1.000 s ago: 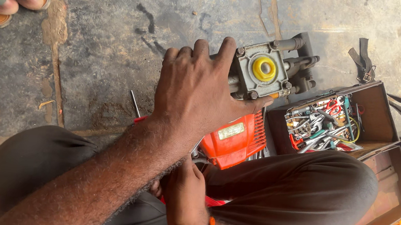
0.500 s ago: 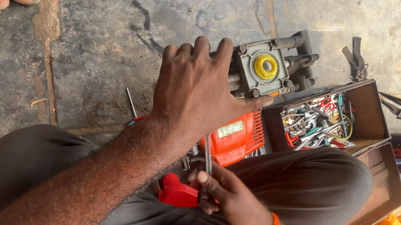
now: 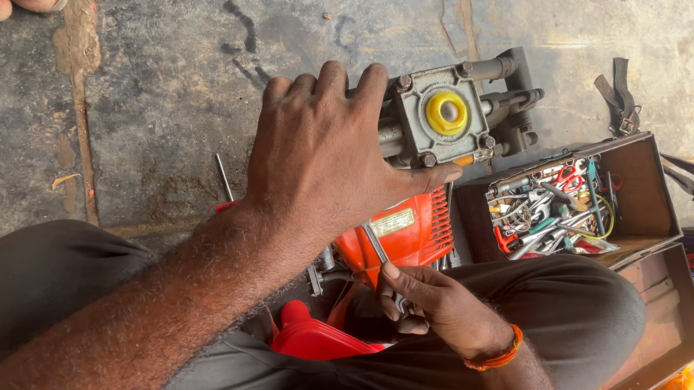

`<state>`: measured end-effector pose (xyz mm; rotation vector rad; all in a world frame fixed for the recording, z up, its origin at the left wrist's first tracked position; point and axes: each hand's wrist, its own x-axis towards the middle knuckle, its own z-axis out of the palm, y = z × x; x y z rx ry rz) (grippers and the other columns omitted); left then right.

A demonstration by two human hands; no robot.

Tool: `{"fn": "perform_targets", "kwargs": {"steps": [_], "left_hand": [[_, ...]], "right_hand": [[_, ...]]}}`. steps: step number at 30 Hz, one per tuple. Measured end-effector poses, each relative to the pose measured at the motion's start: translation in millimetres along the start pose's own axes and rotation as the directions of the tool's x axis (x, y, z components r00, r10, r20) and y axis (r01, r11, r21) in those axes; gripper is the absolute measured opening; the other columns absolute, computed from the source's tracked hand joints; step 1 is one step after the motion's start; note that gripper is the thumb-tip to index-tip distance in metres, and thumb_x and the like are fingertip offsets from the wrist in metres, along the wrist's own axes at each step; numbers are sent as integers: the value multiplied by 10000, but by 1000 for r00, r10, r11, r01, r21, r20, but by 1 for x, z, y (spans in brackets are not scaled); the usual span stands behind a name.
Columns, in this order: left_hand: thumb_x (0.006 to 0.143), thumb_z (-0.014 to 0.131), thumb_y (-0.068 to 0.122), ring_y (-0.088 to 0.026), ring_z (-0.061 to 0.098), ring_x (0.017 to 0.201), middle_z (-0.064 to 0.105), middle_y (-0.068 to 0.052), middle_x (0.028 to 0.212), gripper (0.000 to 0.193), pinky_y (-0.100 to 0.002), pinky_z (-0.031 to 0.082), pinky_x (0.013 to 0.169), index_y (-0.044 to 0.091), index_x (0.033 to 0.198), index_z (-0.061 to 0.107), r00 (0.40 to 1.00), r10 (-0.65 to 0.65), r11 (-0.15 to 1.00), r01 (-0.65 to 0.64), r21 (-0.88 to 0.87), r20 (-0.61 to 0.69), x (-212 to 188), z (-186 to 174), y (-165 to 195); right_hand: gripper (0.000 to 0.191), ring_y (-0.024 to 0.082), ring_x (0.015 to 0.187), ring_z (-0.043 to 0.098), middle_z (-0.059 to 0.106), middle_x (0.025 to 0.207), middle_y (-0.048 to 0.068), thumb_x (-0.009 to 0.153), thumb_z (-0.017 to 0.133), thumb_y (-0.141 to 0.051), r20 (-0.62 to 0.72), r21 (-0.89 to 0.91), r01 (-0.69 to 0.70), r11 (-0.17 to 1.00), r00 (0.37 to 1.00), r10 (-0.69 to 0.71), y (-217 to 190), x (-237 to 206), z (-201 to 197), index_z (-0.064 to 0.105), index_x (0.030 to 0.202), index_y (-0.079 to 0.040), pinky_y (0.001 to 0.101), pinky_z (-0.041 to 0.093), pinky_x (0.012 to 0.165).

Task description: The person uses a wrench to tighten bolts on a small engine. They hold the engine steady with one hand while turning the wrench with the other, working on multiple bolt locations.

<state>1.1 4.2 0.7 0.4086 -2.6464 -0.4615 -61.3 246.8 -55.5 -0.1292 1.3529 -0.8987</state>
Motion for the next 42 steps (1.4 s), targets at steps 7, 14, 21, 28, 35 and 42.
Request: {"fn": "perform_targets", "kwargs": {"steps": [7, 14, 21, 28, 35, 42], "left_hand": [[765, 626, 936, -374, 700, 751, 661, -304, 899, 1105, -563, 510, 793, -70, 1222, 632, 1000, -8, 1000, 8, 16, -16, 1, 0, 1], [739, 625, 944, -353, 690, 734, 654, -275, 874, 1108, -553, 502, 778, -37, 1253, 617, 997, -51, 999, 50, 15, 66, 1, -3, 5], [701, 649, 936, -329, 674, 703, 647, -254, 804, 1115, -534, 489, 745, -21, 1272, 616, 993, -81, 996, 83, -19, 89, 5, -5, 7], [694, 673, 933, -322, 658, 743, 650, -246, 830, 1094, -532, 471, 765, -12, 1244, 631, 987, -121, 992, 125, -31, 104, 4, -5, 6], [717, 657, 934, -336, 669, 817, 661, -251, 902, 1090, -574, 458, 842, -22, 1239, 623, 993, -60, 998, 60, -4, 100, 9, -4, 3], [700, 641, 951, -353, 670, 837, 657, -245, 916, 1115, -537, 465, 805, -44, 1205, 627, 995, -73, 997, 74, -13, 69, 4, 0, 2]], "right_hand": [[433, 95, 559, 351, 487, 703, -9, 1059, 454, -424, -44, 130, 65, 989, 997, -59, 0, 0, 16, 567, 812, -86, 250, 300, 514], [451, 107, 525, 340, 408, 604, -8, 1065, 465, -399, -256, 300, 207, 931, 958, -130, 8, -3, 51, 528, 766, -67, 265, 299, 505], [456, 133, 451, 334, 397, 527, 26, 1045, 471, -410, -515, 369, 350, 861, 848, -123, 13, 11, 93, 521, 756, -61, 294, 268, 448], [523, 148, 466, 391, 416, 553, 21, 1038, 461, -511, -582, 663, 380, 645, 804, 124, -1, 51, 163, 527, 808, -45, 308, 328, 464], [572, 170, 547, 551, 613, 660, 103, 1068, 366, -511, -335, 544, 319, 776, 931, -148, 7, 41, 138, 630, 980, -11, 287, 449, 558], [504, 118, 773, 599, 687, 859, 57, 1065, 382, -395, -68, 219, 227, 949, 974, -217, 15, 8, 80, 637, 1262, -9, 243, 508, 765]]}}
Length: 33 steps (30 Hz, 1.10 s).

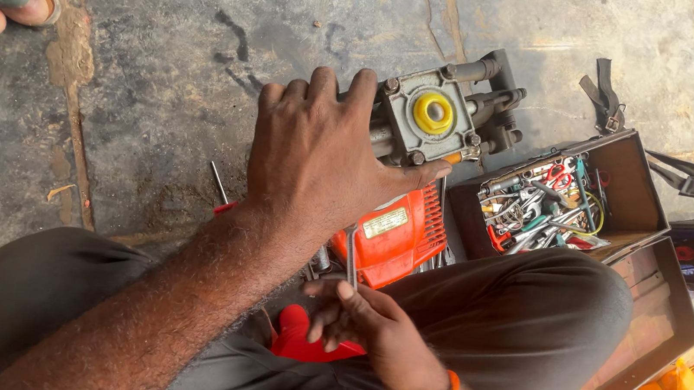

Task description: The person uses a wrench to tighten bolts on a small engine. They hold the engine steady with one hand while turning the wrench with the other, working on multiple bolt locations.

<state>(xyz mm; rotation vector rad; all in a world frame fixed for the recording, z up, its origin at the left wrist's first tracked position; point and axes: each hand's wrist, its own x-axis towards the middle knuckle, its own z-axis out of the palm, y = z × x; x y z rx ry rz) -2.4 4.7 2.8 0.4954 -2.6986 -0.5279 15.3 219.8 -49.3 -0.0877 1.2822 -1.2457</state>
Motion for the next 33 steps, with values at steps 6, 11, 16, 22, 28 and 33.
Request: {"fn": "perform_targets", "kwargs": {"steps": [6, 11, 16, 22, 28, 33], "left_hand": [[745, 634, 946, -343, 672, 806, 650, -254, 918, 1101, -532, 463, 800, -44, 1225, 626, 999, -16, 1000, 16, 17, 46, -1, -1, 4], [732, 645, 942, -350, 676, 803, 650, -273, 919, 1118, -530, 471, 789, -63, 1223, 630, 999, 15, 1000, -15, 6, -34, -2, -1, 2], [744, 632, 944, -356, 679, 799, 650, -291, 931, 1116, -545, 472, 808, -62, 1227, 628, 998, 27, 1000, -26, 17, -50, -3, 3, 2], [736, 629, 946, -367, 686, 812, 650, -316, 953, 1120, -549, 467, 822, -61, 1226, 621, 998, 31, 999, -31, 8, -58, -4, 4, 2], [738, 636, 937, -367, 685, 807, 649, -311, 948, 1116, -551, 466, 824, -69, 1222, 617, 1000, 15, 1000, -16, -5, -21, -3, 2, 3], [747, 640, 929, -359, 680, 803, 648, -295, 943, 1105, -549, 464, 802, -67, 1225, 617, 1000, 13, 1000, -13, -6, -10, -2, 0, 4]], "right_hand": [[371, 70, 678, 416, 512, 774, -40, 1055, 474, -291, -208, -158, 36, 987, 976, -69, -7, -14, -33, 668, 1238, -33, 231, 371, 614], [355, 99, 584, 349, 406, 651, -16, 1097, 437, -321, -95, -136, 63, 989, 993, -77, -21, -17, -47, 625, 1031, -27, 255, 302, 542], [380, 105, 584, 332, 380, 645, -24, 1085, 441, -316, -70, -73, -6, 997, 998, 1, -25, -12, -44, 656, 1003, -15, 259, 288, 543], [383, 95, 563, 303, 351, 622, -31, 1072, 471, -330, -161, -36, -63, 997, 985, 56, -27, -7, -44, 671, 986, -15, 262, 273, 523], [393, 79, 567, 314, 499, 683, -23, 1039, 516, -333, -214, -163, -66, 984, 976, 30, -40, -5, -57, 714, 961, -3, 254, 274, 517], [412, 80, 563, 341, 510, 684, -17, 1037, 565, -339, -171, -174, -102, 979, 983, 72, -55, 3, -67, 725, 924, 23, 250, 284, 516]]}}
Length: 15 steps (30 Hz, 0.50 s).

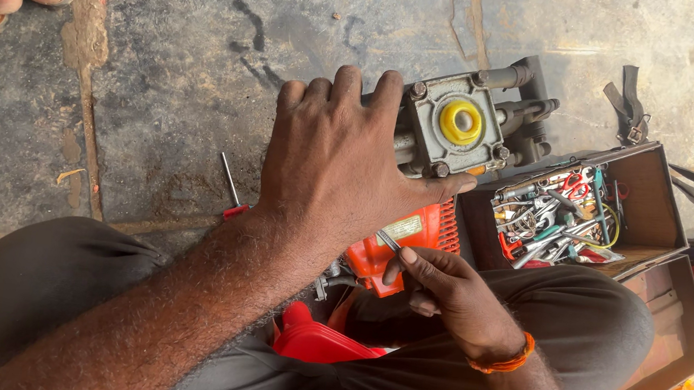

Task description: The person uses a wrench to tighten bolts on a small engine. They hold the engine steady with one hand while turning the wrench with the other, working on multiple bolt locations.

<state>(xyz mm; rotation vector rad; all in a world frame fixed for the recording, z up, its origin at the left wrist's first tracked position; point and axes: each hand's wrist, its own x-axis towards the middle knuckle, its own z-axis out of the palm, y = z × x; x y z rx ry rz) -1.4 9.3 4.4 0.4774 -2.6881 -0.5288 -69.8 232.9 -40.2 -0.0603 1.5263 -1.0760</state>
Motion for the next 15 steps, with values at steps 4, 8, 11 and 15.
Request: {"fn": "perform_targets", "kwargs": {"steps": [4, 8, 11, 15], "left_hand": [[723, 630, 949, -371, 682, 840, 648, -314, 980, 1154, -542, 473, 835, -76, 1252, 610, 1000, 0, 1000, 0, 8, -30, -1, 0, 1], [727, 627, 949, -366, 681, 842, 651, -311, 986, 1149, -553, 468, 843, -65, 1267, 609, 1000, -10, 1000, 10, 15, -5, -1, 2, 1], [725, 621, 960, -365, 680, 840, 650, -316, 980, 1158, -546, 471, 832, -66, 1263, 611, 1000, -6, 999, 6, 37, -14, 0, 2, 0], [728, 619, 948, -338, 673, 821, 649, -280, 951, 1147, -547, 468, 839, -62, 1270, 609, 1000, -22, 1000, 22, 7, 20, -1, 2, 1]], "right_hand": [[413, 74, 542, 332, 451, 658, -26, 1037, 562, -360, 8, -112, 0, 994, 1000, 1, -7, 2, -5, 726, 919, 1, 250, 275, 491], [427, 74, 547, 407, 540, 697, -20, 1036, 496, -380, 109, -115, -20, 993, 993, 33, -7, 4, 0, 692, 928, -17, 244, 322, 489], [456, 82, 550, 460, 560, 690, -1, 1060, 457, -389, 189, -140, 47, 989, 982, -20, -8, 6, 5, 691, 951, -13, 245, 380, 497], [470, 95, 517, 462, 530, 646, 26, 1087, 457, -374, 220, -156, 36, 987, 976, -1, -15, 7, 6, 702, 963, 6, 250, 387, 469]]}}
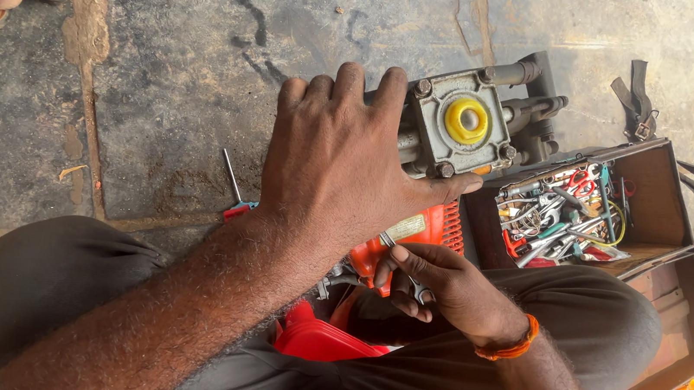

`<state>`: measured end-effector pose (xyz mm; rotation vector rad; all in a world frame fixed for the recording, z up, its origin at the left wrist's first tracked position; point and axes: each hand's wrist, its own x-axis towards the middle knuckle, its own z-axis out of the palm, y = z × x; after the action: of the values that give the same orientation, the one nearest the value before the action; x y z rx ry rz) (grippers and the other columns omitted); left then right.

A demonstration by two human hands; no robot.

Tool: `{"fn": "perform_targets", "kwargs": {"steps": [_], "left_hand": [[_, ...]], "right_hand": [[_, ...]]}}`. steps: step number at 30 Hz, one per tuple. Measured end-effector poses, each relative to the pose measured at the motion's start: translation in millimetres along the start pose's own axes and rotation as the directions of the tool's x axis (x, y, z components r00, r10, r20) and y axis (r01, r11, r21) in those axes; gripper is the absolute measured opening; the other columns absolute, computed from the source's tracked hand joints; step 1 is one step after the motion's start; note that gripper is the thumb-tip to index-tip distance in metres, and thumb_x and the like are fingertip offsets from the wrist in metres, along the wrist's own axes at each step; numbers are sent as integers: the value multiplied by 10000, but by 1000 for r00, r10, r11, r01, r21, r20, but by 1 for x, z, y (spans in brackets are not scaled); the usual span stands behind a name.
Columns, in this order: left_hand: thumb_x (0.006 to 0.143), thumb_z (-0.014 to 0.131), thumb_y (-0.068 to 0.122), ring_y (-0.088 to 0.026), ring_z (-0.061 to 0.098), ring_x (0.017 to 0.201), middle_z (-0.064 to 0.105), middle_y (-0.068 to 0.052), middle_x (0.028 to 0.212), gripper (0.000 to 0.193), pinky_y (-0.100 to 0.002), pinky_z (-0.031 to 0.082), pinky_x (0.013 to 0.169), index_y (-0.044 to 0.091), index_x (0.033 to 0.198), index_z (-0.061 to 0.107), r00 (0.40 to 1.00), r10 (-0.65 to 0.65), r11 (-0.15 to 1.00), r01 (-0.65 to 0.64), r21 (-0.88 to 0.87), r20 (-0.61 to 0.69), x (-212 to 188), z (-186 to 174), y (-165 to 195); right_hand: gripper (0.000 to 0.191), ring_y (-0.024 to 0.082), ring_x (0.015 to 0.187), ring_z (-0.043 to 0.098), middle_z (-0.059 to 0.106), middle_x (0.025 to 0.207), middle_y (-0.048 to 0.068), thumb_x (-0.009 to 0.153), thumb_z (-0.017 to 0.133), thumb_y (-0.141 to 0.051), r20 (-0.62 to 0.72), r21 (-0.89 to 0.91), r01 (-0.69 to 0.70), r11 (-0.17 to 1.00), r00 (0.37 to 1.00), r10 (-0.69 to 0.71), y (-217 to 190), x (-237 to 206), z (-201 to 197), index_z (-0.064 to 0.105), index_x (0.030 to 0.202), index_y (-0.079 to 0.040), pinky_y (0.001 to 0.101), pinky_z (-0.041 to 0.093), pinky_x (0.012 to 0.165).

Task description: The person uses a wrench to tighten bolts on a small engine. They hold the engine steady with one hand while turning the wrench with the other, working on multiple bolt locations.

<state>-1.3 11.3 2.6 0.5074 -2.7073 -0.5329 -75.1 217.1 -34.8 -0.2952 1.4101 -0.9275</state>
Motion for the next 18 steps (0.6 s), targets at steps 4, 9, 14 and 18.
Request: {"fn": "perform_targets", "kwargs": {"steps": [4, 9, 14, 18], "left_hand": [[726, 630, 946, -331, 672, 779, 647, -293, 932, 1145, -527, 474, 798, -70, 1254, 615, 999, 21, 1000, -21, 18, -29, 2, 0, 0], [733, 639, 946, -333, 674, 792, 647, -294, 940, 1149, -510, 478, 803, -76, 1258, 618, 998, 21, 1000, -21, 5, -57, -1, -1, 1], [708, 610, 965, -339, 680, 781, 656, -283, 945, 1159, -526, 480, 830, -58, 1251, 621, 999, 0, 1000, 1, 29, -53, -1, -2, 3], [733, 560, 977, -345, 681, 765, 662, -301, 972, 1151, -524, 486, 820, -36, 1275, 618, 1000, -4, 997, 5, 78, -15, 0, -4, 5]], "right_hand": [[440, 117, 532, 527, 599, 667, 55, 1044, 447, -363, -46, 10, -108, 994, 993, 108, -9, -2, -1, 703, 981, -10, 262, 431, 484], [451, 136, 552, 559, 627, 687, 73, 1050, 453, -361, -9, 34, -71, 997, 997, 71, -18, 0, 2, 699, 969, 9, 271, 458, 525], [452, 94, 510, 366, 488, 636, 15, 1066, 464, -373, 30, 196, -159, 968, 987, 156, -19, 1, 4, 681, 934, 2, 258, 307, 475], [347, 80, 507, 258, 432, 636, -20, 1052, 502, -320, -90, 369, -182, 911, 969, 231, -9, 2, 12, 632, 897, -39, 252, 215, 449]]}}
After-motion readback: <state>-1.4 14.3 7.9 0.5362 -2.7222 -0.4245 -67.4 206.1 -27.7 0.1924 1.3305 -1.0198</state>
